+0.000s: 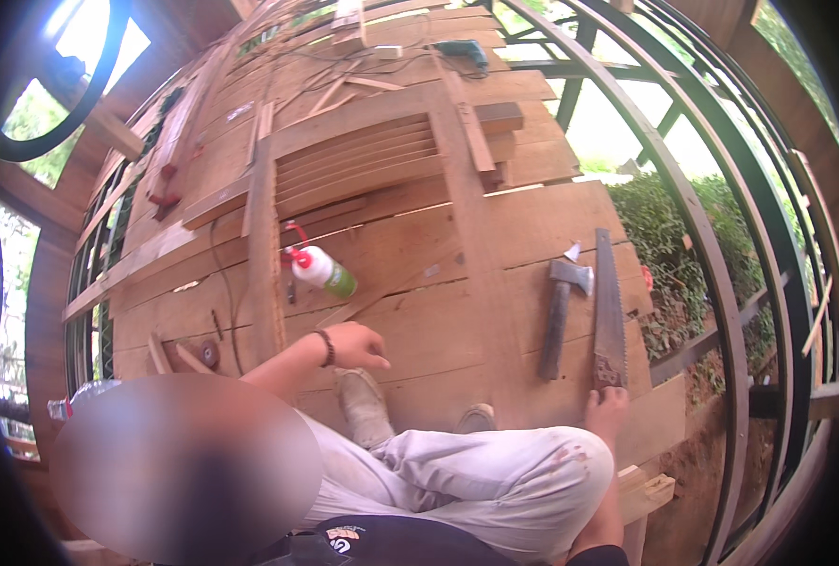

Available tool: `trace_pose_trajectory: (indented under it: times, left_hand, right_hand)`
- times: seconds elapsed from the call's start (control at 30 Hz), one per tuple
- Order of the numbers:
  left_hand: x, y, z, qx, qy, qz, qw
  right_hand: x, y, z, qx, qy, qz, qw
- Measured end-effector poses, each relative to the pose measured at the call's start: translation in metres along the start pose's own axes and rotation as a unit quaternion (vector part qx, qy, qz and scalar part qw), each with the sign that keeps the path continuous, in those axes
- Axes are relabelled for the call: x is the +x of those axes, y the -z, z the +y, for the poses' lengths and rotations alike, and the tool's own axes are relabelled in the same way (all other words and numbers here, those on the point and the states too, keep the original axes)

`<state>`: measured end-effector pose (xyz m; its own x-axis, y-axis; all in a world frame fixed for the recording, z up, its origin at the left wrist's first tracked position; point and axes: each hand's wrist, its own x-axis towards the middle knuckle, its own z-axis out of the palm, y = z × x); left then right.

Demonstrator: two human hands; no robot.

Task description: The person applies wood glue to thin wooden slats and inserts them into a curved wooden frame. They use a hand saw to trim the slats flush with the frame and tap them into place with a hammer. The person repeats this process for multiple slats.

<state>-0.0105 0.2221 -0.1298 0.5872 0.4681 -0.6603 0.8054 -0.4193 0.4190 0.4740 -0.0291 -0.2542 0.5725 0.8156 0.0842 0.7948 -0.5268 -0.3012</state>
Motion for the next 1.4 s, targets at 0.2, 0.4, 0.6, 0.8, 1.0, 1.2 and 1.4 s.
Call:
trace_pose_trajectory:
  times: [0.2, 0.4, 0.6, 0.8, 1.0, 1.2, 1.4]
  left_hand:
    - [-0.059, 0.005, -0.089, -0.203, 0.271, 0.466, 0.817]
    - [0.007, 0.006, -0.111, -0.252, 0.130, 0.593, 0.754]
    - [-0.009, 0.028, -0.084, -0.430, -0.048, 0.540, 0.722]
    - [-0.003, 0.067, -0.008, -0.703, -0.129, 0.302, 0.631]
    - [0.052, 0.113, 0.064, -0.806, -0.232, 0.135, 0.528]
    - [0.132, 0.179, 0.026, -0.213, -0.020, 0.506, 0.835]
    - [0.179, 0.189, -0.011, 0.055, 0.044, 0.473, 0.878]
  right_hand:
    - [0.069, 0.100, -0.075, 0.182, 0.026, 0.017, 0.983]
    - [0.093, 0.143, -0.231, 0.107, 0.368, -0.041, 0.923]
    - [0.078, 0.069, -0.319, 0.035, 0.608, -0.054, 0.792]
    - [0.076, 0.061, -0.366, 0.297, 0.671, -0.024, 0.679]
    - [0.139, 0.079, -0.371, 0.310, 0.656, 0.072, 0.685]
    - [0.171, 0.102, -0.364, 0.633, 0.311, 0.043, 0.708]
    - [0.224, 0.130, -0.377, 0.662, 0.260, 0.094, 0.696]
